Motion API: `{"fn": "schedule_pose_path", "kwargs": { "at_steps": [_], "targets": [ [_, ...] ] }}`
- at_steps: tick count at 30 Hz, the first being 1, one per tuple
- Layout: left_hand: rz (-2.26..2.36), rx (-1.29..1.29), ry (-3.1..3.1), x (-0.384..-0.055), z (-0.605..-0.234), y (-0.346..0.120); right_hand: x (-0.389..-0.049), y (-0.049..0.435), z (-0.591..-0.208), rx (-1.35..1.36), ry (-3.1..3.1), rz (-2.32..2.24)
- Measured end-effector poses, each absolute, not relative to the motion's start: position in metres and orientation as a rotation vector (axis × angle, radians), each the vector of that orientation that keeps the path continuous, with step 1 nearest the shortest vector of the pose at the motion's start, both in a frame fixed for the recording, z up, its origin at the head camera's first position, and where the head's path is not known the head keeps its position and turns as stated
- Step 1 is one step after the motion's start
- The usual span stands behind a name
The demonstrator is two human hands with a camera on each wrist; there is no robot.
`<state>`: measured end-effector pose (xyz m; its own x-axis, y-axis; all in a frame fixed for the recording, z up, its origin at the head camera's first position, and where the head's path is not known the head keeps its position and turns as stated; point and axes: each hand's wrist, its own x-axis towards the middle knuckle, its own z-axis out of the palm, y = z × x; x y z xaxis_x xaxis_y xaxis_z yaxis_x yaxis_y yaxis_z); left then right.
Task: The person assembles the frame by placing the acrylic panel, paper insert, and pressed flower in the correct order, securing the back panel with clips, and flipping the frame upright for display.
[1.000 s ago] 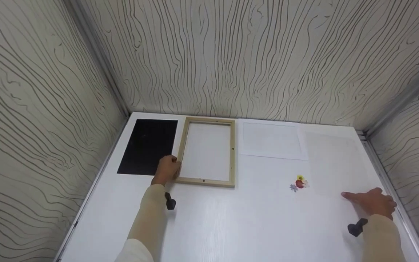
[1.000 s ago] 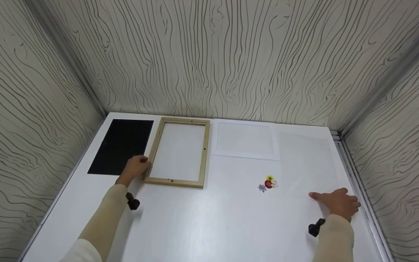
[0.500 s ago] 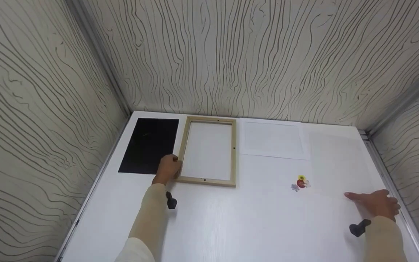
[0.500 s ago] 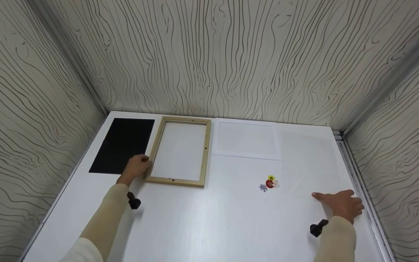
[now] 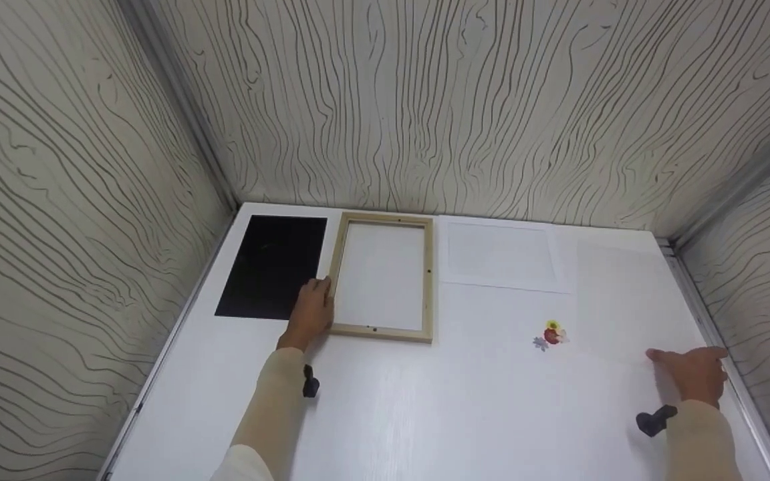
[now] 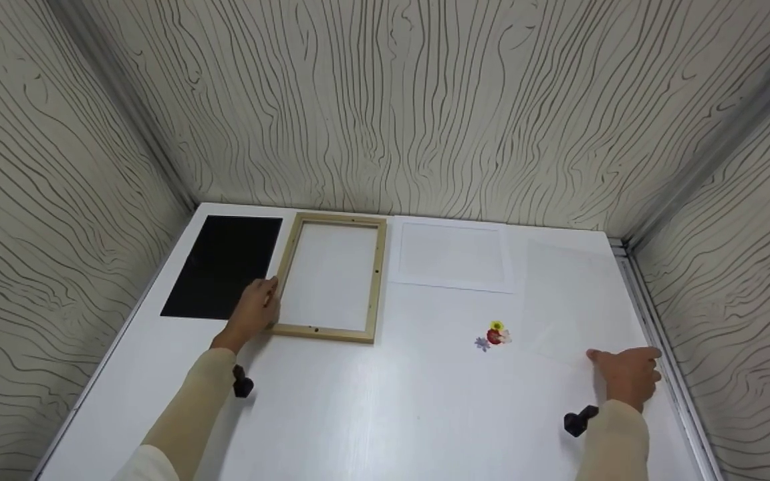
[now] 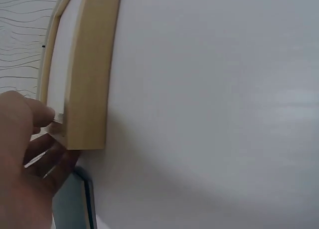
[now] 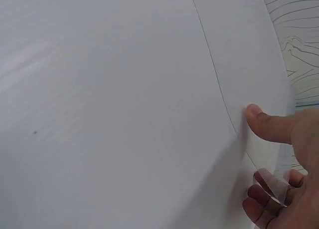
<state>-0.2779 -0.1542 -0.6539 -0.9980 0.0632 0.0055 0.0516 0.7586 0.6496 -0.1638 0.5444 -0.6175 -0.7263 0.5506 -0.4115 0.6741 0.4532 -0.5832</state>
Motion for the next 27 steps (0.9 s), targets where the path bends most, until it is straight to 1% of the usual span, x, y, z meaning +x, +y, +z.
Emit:
{"fn": "schedule_pose_path", "kwargs": {
  "at_steps": [5,11,13,18,24,27],
  "targets": [
    [0.954,0.220,3.060,-0.269,-0.664,-0.157,-0.161,0.544,-0.613,1.119,2.513,-1.169],
    [0.824,0.295,3.093,-0.258,-0.672,-0.159,-0.163,0.550,-0.606,1.045,2.643,-1.003],
    [0.798,0.306,3.084,-0.256,-0.674,-0.161,-0.163,0.551,-0.603,1.065,2.621,-1.077],
    [0.725,0.339,3.058,-0.253,-0.680,-0.167,-0.158,0.546,-0.592,1.204,2.484,-1.458],
    [0.687,0.402,3.040,-0.251,-0.682,-0.172,-0.152,0.542,-0.573,1.235,2.359,-1.901],
    [0.676,0.431,3.023,-0.249,-0.678,-0.175,-0.151,0.538,-0.563,1.234,2.308,-2.037]
  ]
}}
